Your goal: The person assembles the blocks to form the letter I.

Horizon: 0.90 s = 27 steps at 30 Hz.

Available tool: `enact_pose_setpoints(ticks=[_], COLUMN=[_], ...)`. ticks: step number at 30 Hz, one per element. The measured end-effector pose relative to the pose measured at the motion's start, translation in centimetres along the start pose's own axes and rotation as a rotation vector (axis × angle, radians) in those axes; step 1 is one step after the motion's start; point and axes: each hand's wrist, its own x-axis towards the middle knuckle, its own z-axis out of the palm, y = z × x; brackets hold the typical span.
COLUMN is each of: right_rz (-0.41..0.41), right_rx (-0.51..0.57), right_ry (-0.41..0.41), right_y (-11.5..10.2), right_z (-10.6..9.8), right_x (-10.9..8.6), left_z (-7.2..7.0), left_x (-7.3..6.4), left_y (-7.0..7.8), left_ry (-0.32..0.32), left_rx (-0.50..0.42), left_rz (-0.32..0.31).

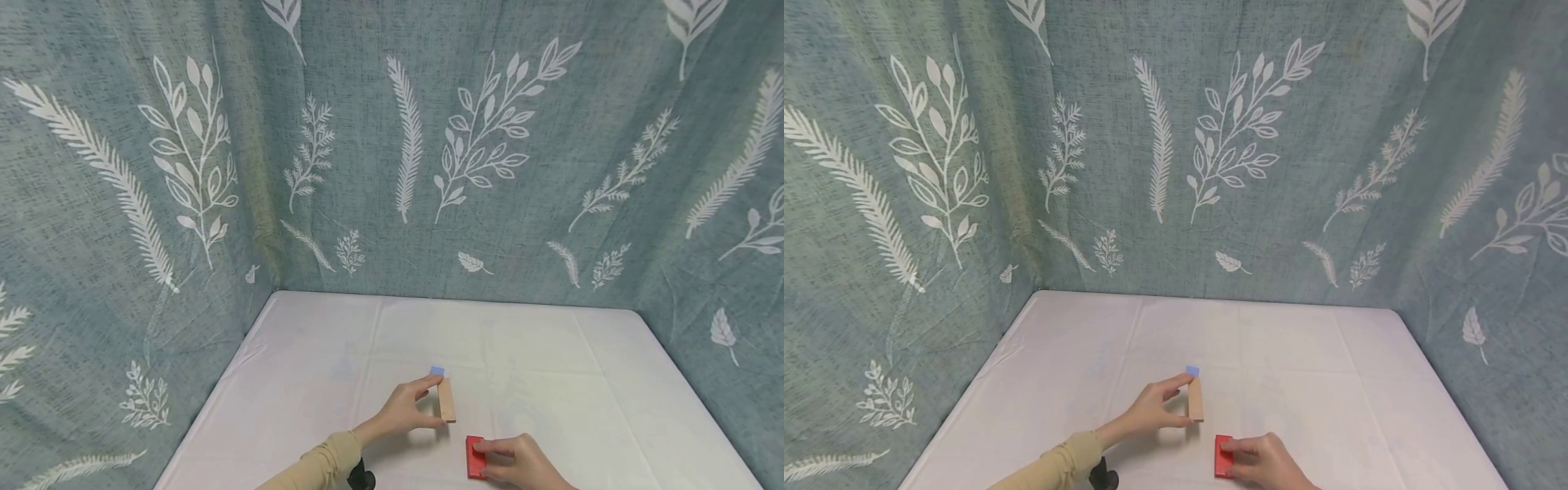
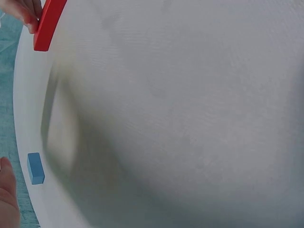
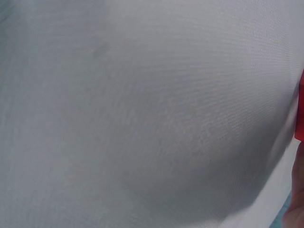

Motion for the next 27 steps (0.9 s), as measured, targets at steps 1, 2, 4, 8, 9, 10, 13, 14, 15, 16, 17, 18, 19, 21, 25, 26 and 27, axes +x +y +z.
enact_pose_setpoints(ticks=[1,2,4,8,9,10,13,14,15,16,17,18,19,21,25,26,27], right_rz=[-0.002,-0.002,-0.003,-0.014,-0.016,-0.016,-0.021,-0.022,-0.022,-0.017,-0.017,-0.017,-0.015,-0.011,-0.018,-0.029,-0.039], right_rx=[0.001,0.001,0.000,-0.009,-0.010,-0.010,-0.018,-0.018,-0.018,-0.015,-0.013,-0.013,-0.013,-0.012,-0.016,-0.019,-0.022], right_ry=[0.002,0.003,0.003,0.002,0.001,-0.002,-0.006,-0.007,-0.007,-0.010,-0.011,-0.009,-0.009,-0.010,-0.004,0.000,0.003], right_y=[0.0,0.0,0.0,0.0,0.1,0.1,0.0,0.0,-0.1,-0.1,-0.2,-0.2,-0.2,-0.3,-0.3,-0.3,-0.2], right_z=[0.0,0.0,0.0,0.0,-0.1,-0.1,-0.1,-0.2,-0.2,-0.2,-0.2,-0.2,-0.2,-0.2,-0.2,-0.1,-0.1], right_x=[0.0,0.0,-0.1,-0.1,-0.1,-0.1,0.0,0.0,0.0,0.0,0.0,0.0,0.0,0.0,0.0,0.0,0.0], left_z=[0.0,0.0,0.0,0.0,0.0,0.1,0.1,0.2,0.2,0.3,0.4,0.5,0.5,0.7,1.1,1.2,1.3], left_x=[0.0,0.1,0.3,0.9,1.1,1.2,1.6,1.7,1.8,2.0,2.1,2.3,2.5,2.9,3.5,3.7,3.8], left_y=[0.0,0.1,0.2,0.7,0.8,1.0,1.3,1.4,1.5,1.5,1.6,1.7,1.8,2.0,2.4,2.5,2.6], left_ry=[0.001,0.002,0.005,0.011,0.014,0.015,0.018,0.019,0.019,0.017,0.018,0.018,0.017,0.015,0.000,-0.004,-0.007], left_rx=[0.001,0.000,0.003,0.016,0.025,0.031,0.046,0.054,0.059,0.063,0.067,0.073,0.077,0.089,0.107,0.105,0.103], left_rz=[0.001,0.002,0.006,0.012,0.013,0.012,0.008,0.008,0.007,0.011,0.021,0.029,0.035,0.048,0.058,0.061,0.065])
